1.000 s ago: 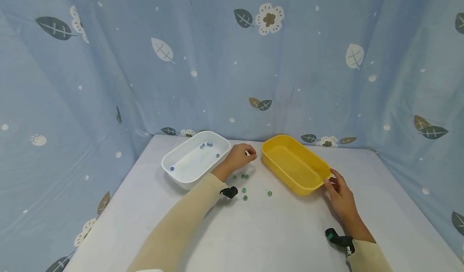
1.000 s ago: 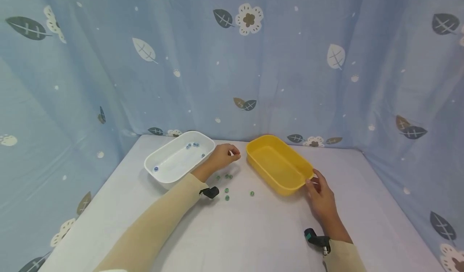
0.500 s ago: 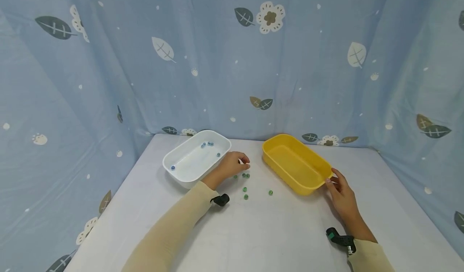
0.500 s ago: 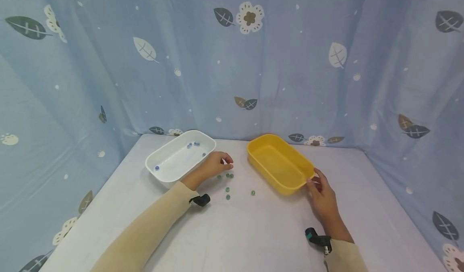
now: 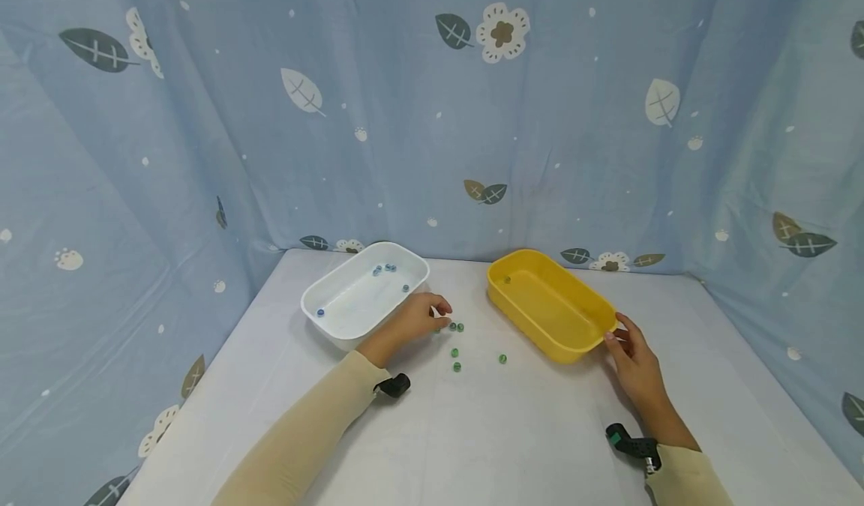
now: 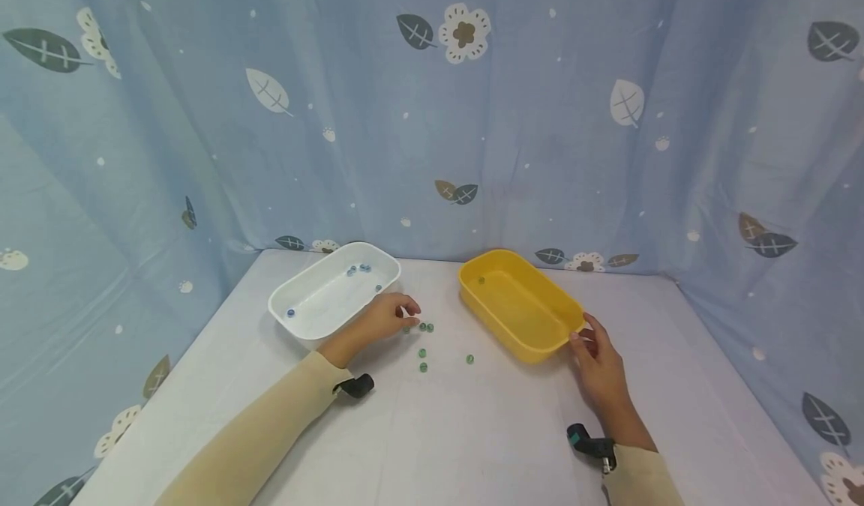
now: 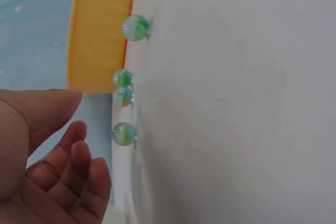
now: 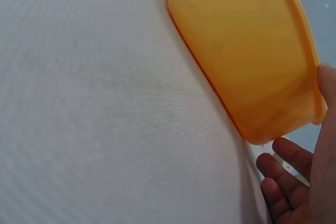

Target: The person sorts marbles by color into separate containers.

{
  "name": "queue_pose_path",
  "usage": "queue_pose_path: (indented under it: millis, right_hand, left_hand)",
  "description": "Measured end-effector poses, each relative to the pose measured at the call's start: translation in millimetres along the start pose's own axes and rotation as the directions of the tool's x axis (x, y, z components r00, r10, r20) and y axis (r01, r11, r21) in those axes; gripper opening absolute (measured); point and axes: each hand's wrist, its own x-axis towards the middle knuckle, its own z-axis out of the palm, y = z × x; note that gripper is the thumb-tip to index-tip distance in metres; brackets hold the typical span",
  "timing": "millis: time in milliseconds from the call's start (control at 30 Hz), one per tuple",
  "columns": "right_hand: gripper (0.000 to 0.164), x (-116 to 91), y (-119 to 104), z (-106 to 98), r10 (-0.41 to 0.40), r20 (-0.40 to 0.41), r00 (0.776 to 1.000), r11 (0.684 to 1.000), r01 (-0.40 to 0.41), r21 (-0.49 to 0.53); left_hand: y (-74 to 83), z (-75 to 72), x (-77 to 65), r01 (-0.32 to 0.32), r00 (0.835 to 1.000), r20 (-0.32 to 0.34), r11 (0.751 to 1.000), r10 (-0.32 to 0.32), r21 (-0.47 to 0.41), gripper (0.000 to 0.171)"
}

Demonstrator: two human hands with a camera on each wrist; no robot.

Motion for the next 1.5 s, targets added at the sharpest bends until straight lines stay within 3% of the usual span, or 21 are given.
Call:
queue_pose_path:
  millis: [267,733,1500]
  right_hand:
    - [0.067,1.2,0.6,1.2,0.026,0.007,1.0,1.0,-0.026,-0.011]
    - [0.067,1.6,0.7,0.6,0.049,0.012,0.999,0.999,-0.049,0.001]
    - [0.068,1.8,1.6,1.6,0.075,0.026,0.997,0.997,-0.075,0.006]
  left_hand:
    - [-9.1,1.9,-12.4,0.0,1.0,-0.022,0.999,0.001,0.05,0.02]
    - [-8.9,5.0,-17.4,0.03,0.999,-0.031,0.991,-0.026,0.132,0.021]
    - [-17.4,12.3,-12.1,-0.017,0.999,-0.032,0.998,0.019,0.062,0.016]
